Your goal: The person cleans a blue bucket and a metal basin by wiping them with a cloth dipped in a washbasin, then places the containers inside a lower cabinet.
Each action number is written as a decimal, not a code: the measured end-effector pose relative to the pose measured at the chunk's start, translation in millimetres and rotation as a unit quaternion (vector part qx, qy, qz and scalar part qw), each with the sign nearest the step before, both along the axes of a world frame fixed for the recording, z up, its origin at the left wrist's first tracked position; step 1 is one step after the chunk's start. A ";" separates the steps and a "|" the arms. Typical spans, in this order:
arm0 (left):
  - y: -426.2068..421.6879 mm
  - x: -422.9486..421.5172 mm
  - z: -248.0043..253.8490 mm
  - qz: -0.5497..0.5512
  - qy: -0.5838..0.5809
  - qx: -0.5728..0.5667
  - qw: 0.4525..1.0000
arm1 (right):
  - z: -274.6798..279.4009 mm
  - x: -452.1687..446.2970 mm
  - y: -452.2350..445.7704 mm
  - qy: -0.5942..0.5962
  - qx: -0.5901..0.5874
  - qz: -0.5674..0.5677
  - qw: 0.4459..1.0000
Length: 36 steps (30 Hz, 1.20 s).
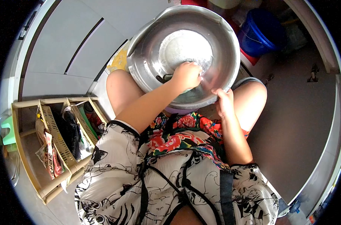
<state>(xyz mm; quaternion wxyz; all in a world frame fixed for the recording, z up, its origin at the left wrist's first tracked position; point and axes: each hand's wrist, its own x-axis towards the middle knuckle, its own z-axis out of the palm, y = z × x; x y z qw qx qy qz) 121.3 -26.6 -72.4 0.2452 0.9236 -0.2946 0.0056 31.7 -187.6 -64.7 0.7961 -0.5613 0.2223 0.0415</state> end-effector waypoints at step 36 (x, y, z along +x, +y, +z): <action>114.5 76.9 25.6 -0.106 -0.275 0.250 0.922 | -6.4 6.5 2.6 0.015 -0.076 0.067 0.995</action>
